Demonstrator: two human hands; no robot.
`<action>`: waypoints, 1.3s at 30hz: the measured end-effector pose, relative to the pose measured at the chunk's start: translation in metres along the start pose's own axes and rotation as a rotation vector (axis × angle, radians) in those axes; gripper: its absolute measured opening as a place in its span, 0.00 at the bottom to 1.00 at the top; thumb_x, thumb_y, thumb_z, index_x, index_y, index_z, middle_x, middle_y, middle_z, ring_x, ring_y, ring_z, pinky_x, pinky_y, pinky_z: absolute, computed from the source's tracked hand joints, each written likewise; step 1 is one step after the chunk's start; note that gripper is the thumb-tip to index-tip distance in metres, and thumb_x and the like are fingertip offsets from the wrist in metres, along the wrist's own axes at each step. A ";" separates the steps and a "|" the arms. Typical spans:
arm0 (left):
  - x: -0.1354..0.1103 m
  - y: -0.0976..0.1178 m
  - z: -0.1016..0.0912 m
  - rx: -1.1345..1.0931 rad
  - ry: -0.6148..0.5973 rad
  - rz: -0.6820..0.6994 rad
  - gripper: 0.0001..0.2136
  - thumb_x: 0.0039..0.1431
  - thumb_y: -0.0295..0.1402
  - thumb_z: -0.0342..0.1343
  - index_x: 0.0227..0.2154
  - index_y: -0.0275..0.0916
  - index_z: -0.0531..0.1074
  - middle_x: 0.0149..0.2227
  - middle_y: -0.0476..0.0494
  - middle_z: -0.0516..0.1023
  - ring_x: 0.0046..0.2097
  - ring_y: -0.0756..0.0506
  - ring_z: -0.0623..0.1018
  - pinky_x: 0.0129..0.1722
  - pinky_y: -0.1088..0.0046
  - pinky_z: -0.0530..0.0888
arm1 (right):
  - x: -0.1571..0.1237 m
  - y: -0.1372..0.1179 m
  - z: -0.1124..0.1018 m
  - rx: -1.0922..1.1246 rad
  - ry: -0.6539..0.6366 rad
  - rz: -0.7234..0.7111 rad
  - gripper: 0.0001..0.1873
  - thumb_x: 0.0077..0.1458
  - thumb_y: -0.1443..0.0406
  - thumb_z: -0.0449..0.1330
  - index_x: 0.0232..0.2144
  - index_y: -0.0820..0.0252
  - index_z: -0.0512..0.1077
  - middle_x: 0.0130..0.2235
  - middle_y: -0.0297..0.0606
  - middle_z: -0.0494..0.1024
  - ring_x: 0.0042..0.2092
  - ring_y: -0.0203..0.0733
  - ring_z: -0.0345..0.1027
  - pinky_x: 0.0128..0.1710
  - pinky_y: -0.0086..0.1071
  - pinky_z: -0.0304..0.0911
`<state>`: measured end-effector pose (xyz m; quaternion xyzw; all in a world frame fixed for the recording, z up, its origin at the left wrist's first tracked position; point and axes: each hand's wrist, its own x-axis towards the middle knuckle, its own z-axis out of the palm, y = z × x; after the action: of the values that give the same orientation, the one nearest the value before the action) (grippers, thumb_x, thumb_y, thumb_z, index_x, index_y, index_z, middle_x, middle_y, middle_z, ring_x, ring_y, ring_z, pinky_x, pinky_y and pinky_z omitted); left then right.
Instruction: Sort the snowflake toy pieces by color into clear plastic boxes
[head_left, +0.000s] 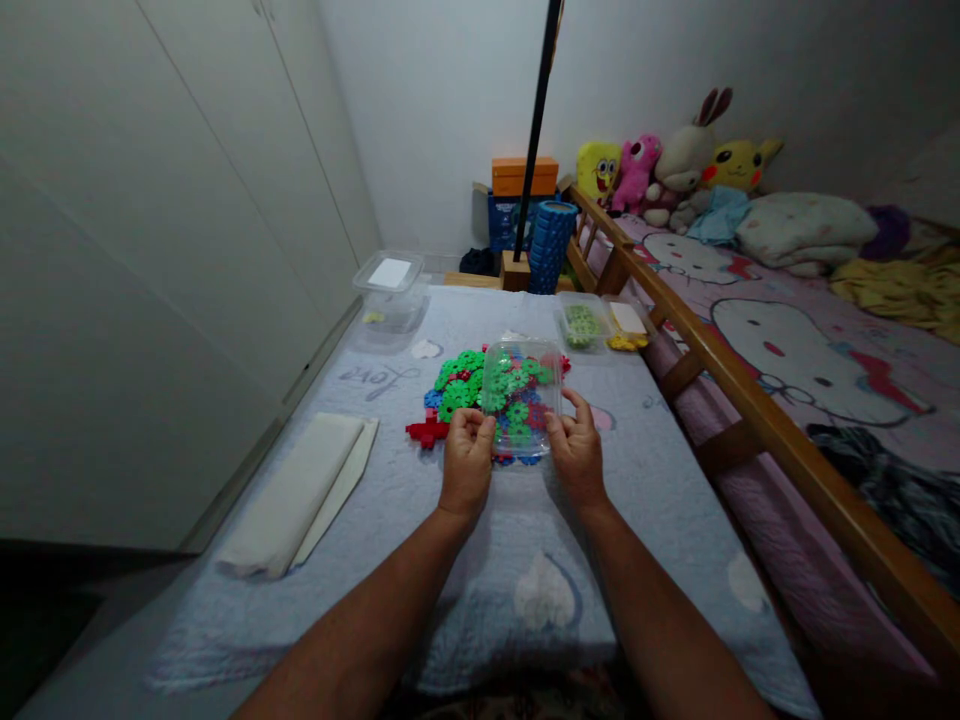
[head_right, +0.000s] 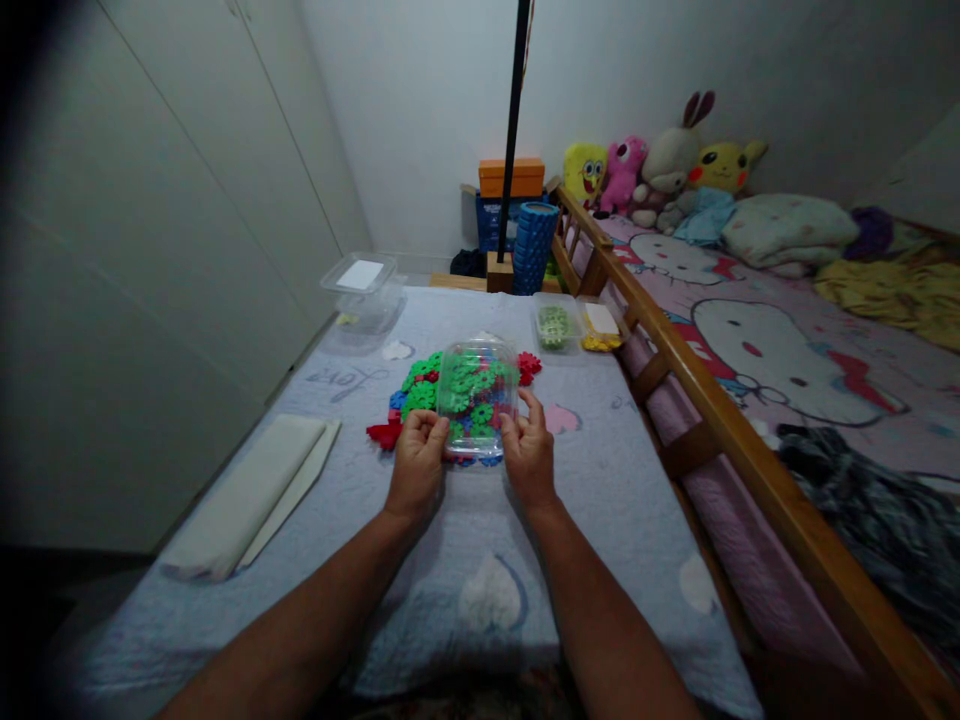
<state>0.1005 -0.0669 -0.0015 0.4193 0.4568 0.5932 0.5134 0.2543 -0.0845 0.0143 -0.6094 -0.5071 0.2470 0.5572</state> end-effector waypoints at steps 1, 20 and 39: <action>0.000 0.000 0.000 0.000 -0.004 -0.002 0.13 0.62 0.43 0.61 0.35 0.42 0.65 0.29 0.54 0.66 0.27 0.52 0.67 0.27 0.77 0.66 | 0.000 0.001 0.000 -0.003 0.001 -0.004 0.27 0.62 0.55 0.57 0.60 0.62 0.65 0.20 0.19 0.57 0.23 0.34 0.52 0.26 0.29 0.49; -0.001 0.011 0.004 -0.039 0.012 -0.015 0.15 0.55 0.43 0.66 0.34 0.42 0.67 0.27 0.55 0.69 0.26 0.52 0.69 0.28 0.77 0.68 | 0.002 -0.003 -0.001 0.079 0.013 0.040 0.26 0.60 0.53 0.59 0.56 0.60 0.65 0.20 0.19 0.61 0.22 0.34 0.55 0.25 0.28 0.49; 0.009 0.047 -0.010 -0.217 0.100 -0.196 0.22 0.45 0.43 0.72 0.33 0.41 0.65 0.26 0.53 0.77 0.27 0.49 0.79 0.30 0.74 0.75 | -0.003 0.009 0.000 0.276 -0.083 -0.009 0.31 0.66 0.50 0.55 0.64 0.56 0.57 0.24 0.22 0.64 0.23 0.34 0.55 0.23 0.27 0.52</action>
<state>0.0788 -0.0620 0.0423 0.2846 0.4536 0.6066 0.5876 0.2559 -0.0861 0.0051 -0.5138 -0.4936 0.3370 0.6155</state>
